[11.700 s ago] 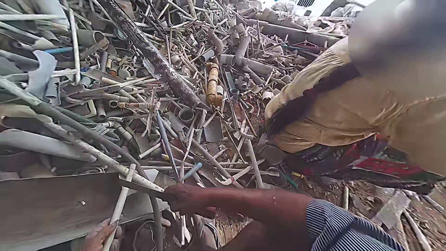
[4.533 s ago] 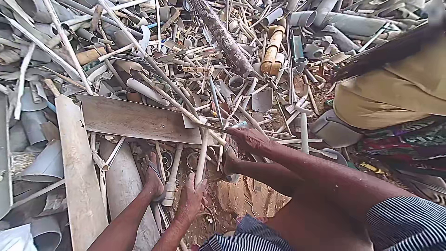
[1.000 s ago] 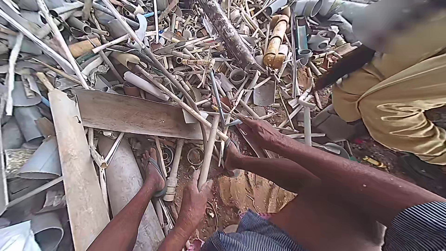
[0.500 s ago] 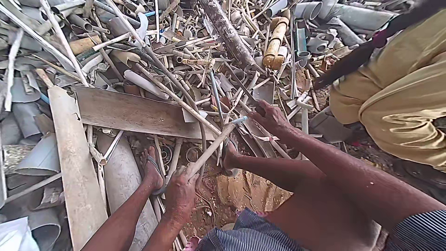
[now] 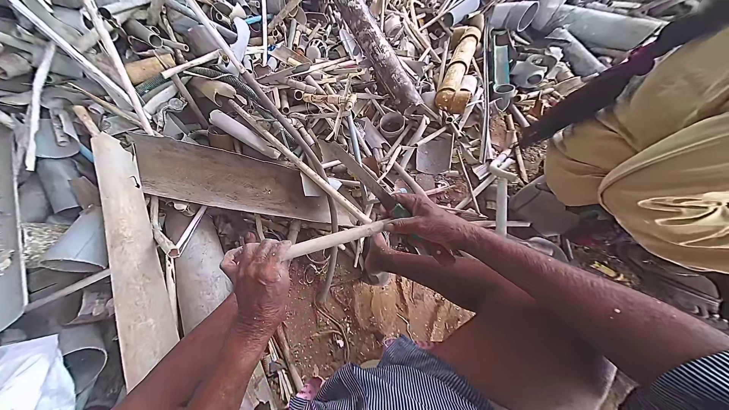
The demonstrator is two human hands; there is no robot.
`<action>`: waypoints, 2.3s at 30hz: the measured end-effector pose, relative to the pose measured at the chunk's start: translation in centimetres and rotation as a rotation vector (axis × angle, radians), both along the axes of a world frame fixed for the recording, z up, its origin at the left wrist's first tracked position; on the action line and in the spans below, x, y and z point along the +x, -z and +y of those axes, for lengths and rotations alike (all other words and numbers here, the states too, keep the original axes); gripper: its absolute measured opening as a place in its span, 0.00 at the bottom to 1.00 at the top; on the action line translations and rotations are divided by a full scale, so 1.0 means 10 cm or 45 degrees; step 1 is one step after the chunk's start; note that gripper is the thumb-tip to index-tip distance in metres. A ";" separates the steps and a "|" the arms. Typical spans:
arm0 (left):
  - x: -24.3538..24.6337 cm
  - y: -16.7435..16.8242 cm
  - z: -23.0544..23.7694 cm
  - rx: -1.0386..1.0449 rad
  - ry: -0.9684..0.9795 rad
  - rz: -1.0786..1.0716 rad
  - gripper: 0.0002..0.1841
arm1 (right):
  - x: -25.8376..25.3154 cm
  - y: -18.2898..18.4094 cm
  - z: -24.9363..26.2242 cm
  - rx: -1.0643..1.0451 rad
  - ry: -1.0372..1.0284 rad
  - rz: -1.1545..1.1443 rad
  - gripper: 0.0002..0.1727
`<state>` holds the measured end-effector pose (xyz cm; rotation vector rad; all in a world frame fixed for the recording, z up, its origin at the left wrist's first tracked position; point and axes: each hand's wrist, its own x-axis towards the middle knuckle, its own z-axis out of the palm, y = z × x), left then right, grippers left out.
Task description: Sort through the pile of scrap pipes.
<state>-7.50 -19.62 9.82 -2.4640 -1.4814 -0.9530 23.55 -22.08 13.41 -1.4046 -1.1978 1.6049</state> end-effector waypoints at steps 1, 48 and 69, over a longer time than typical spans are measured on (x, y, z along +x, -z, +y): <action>-0.01 -0.02 0.03 0.035 -0.007 -0.008 0.08 | -0.02 0.00 -0.01 0.006 0.017 0.036 0.09; 0.38 -0.23 -0.80 -1.637 -0.126 -0.691 0.24 | 0.09 0.00 0.02 0.376 -0.252 -1.506 0.22; 0.52 -0.59 -0.89 -1.367 -0.233 -0.292 0.23 | -0.28 0.03 -0.40 0.957 -0.562 -1.326 0.15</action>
